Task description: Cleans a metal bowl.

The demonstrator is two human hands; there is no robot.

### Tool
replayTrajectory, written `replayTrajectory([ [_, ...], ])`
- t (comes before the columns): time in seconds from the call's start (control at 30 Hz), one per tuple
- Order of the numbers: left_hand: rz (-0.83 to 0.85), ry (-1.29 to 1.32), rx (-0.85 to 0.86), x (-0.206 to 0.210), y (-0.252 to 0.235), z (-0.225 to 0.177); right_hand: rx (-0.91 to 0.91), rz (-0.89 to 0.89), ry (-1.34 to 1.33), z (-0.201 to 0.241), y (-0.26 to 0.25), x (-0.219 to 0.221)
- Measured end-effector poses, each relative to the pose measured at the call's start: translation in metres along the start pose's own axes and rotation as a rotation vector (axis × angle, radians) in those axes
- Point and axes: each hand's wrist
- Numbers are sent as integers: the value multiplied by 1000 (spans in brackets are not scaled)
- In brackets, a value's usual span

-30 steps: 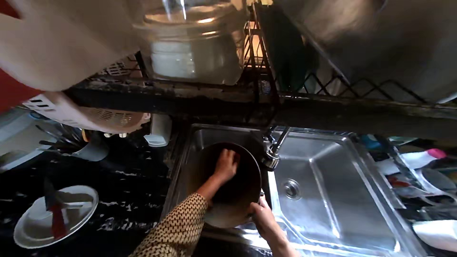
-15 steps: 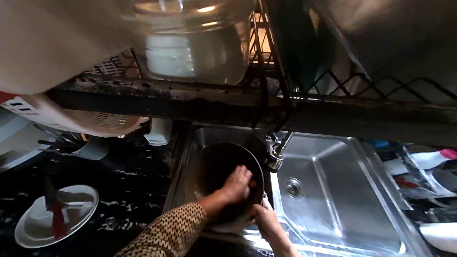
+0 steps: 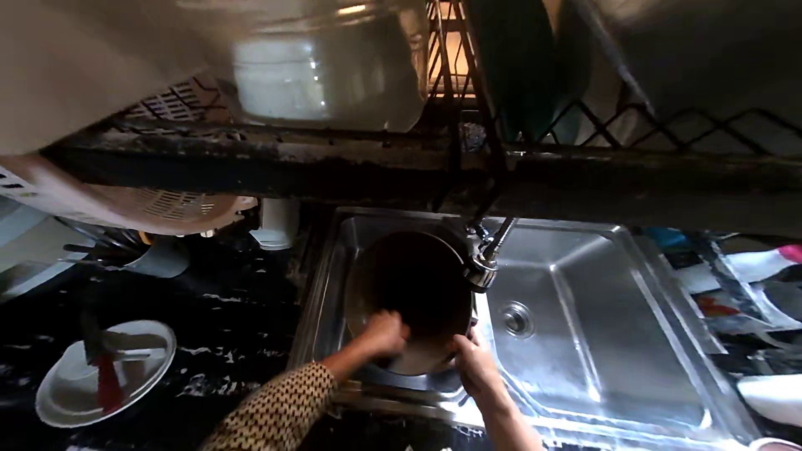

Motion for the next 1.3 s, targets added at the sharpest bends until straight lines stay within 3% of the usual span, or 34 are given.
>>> replayTrajectory([
  [0.13,251,510,394,19,18,-31,-25,4,-6,-8,0,1],
  [0.2,326,400,454,15,20,-25,51,-59,3,-2,1,-4],
  [0.27,333,49,394,4,19,-6,109,-91,-8,3,3,-11],
  [0.33,188,-270,147,-12,12,15,137,-91,5,4,6,-11],
  [0.4,-84,-237,-94,-33,-4,30,144,-49,9,2,12,-6],
  [0.47,-421,-92,-130,-47,-28,28,146,-15,-38,-3,14,0],
  [0.53,-578,44,-36,-44,-41,5,171,8,-110,-5,18,5],
  [0.63,-498,155,269,-3,-24,-36,165,31,-114,-2,19,7],
  [0.73,-273,152,547,33,2,-31,107,32,-51,2,14,-4],
  [0.8,-231,56,489,32,-3,-1,101,-6,-6,3,15,-10],
  [0.9,-394,16,124,5,-30,34,90,10,21,7,19,-7],
  [0.93,-470,36,46,1,-36,36,78,20,21,8,20,-5],
  [1.0,-440,94,-27,-1,-26,16,53,42,13,10,18,-3],
  [1.1,-416,213,228,32,8,-23,46,71,-3,9,15,-1],
  [1.2,-621,321,533,42,-11,-44,77,79,2,11,16,2],
  [1.23,-701,315,529,32,-27,-41,88,70,7,10,19,1],
  [1.3,-769,246,356,-1,-55,-23,103,50,16,9,20,-2],
])
Point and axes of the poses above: each hand's wrist, its own y-axis away from the middle knuckle, its own x-axis out of the palm, z = x × y, and after that the axes turned 15 degrees about -x, right-handed
